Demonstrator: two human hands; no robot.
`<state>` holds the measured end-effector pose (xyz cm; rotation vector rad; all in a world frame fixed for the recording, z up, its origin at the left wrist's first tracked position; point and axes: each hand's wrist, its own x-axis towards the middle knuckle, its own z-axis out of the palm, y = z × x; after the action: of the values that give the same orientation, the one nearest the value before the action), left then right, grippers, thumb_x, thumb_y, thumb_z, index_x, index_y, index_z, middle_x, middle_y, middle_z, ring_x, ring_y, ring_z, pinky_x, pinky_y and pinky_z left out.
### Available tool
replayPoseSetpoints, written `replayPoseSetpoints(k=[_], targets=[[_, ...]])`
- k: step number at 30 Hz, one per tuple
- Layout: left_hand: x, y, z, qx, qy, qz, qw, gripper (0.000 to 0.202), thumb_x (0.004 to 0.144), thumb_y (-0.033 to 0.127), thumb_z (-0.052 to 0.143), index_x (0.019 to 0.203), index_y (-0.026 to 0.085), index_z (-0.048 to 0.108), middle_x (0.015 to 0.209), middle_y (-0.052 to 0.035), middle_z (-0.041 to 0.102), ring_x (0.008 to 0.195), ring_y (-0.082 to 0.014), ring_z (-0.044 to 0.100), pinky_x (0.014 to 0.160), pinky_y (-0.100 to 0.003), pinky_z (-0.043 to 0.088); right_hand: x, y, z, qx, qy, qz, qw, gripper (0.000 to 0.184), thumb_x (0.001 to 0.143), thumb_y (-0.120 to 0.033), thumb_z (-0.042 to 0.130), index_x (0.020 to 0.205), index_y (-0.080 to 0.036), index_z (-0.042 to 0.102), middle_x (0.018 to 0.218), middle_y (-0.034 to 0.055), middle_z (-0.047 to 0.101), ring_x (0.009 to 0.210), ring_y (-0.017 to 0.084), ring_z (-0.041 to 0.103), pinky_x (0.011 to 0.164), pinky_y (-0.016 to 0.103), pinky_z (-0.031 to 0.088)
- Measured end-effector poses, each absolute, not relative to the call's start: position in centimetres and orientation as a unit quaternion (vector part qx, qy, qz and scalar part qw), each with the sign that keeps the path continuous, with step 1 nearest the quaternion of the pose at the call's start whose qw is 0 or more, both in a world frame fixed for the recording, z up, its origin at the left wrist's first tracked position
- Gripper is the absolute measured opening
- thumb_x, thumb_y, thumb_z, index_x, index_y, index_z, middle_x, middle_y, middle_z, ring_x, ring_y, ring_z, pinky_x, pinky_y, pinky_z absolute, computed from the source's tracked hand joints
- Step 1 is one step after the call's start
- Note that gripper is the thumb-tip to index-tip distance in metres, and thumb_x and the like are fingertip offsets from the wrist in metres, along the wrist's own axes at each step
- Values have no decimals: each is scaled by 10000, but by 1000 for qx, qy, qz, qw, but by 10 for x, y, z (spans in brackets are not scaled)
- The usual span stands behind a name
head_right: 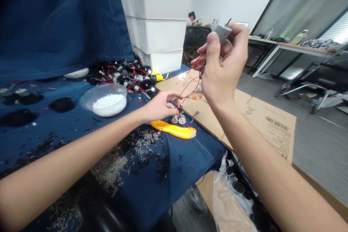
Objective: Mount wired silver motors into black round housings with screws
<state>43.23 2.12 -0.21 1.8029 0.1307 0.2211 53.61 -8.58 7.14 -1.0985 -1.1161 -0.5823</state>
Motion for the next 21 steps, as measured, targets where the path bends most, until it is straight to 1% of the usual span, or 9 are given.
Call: replayPoseSetpoints(k=[2, 6, 9, 13, 16, 18, 21], targets=[[430, 24, -3, 761, 78, 94, 637, 491, 624, 11, 621, 1104, 103, 569, 952, -81, 653, 679, -139, 631, 625, -275, 515, 533, -87, 70, -490, -495, -252, 672, 320, 974, -491, 562, 1010, -247, 358, 732, -36, 583, 497, 134, 589, 417, 214, 449], [424, 25, -4, 711, 134, 83, 685, 438, 679, 25, 639, 1107, 82, 564, 870, -88, 670, 732, -156, 651, 728, -322, 550, 521, -91, 70, -499, -497, -237, 670, 343, 962, -521, 569, 1015, -254, 361, 742, -42, 576, 523, 133, 593, 452, 231, 470], [419, 23, -4, 682, 162, 59, 711, 352, 745, 70, 639, 1092, 85, 579, 818, -93, 686, 713, -157, 654, 707, -324, 544, 511, -92, 70, -499, -503, -229, 668, 324, 967, -517, 562, 1018, -254, 380, 746, -50, 566, 528, 122, 584, 473, 238, 484], [416, 19, -4, 657, 177, 40, 732, 172, 804, 92, 601, 975, 72, 611, 803, -101, 686, 661, -123, 636, 675, -282, 511, 499, -87, 65, -483, -513, -197, 682, 237, 978, -444, 581, 1036, -271, 429, 768, -44, 584, 545, 121, 579, 468, 227, 488], [415, 18, -6, 644, 187, 40, 741, 81, 828, 100, 578, 902, 82, 605, 792, -86, 671, 635, -102, 619, 637, -255, 488, 491, -81, 58, -465, -513, -163, 702, 219, 966, -408, 610, 1051, -276, 457, 793, -32, 596, 585, 130, 590, 477, 226, 507], [414, 18, -7, 637, 193, 46, 745, 70, 833, 109, 584, 902, 99, 585, 782, -68, 658, 639, -104, 618, 604, -243, 473, 487, -78, 55, -462, -518, -144, 705, 226, 965, -395, 609, 1066, -259, 460, 797, -26, 588, 615, 129, 597, 493, 223, 522], [412, 19, -8, 632, 193, 59, 748, 123, 827, 115, 596, 942, 125, 556, 796, -55, 653, 666, -120, 632, 580, -240, 463, 482, -75, 55, -461, -526, -136, 702, 226, 962, -379, 614, 1068, -252, 459, 816, -21, 574, 702, 138, 621, 536, 224, 539]])
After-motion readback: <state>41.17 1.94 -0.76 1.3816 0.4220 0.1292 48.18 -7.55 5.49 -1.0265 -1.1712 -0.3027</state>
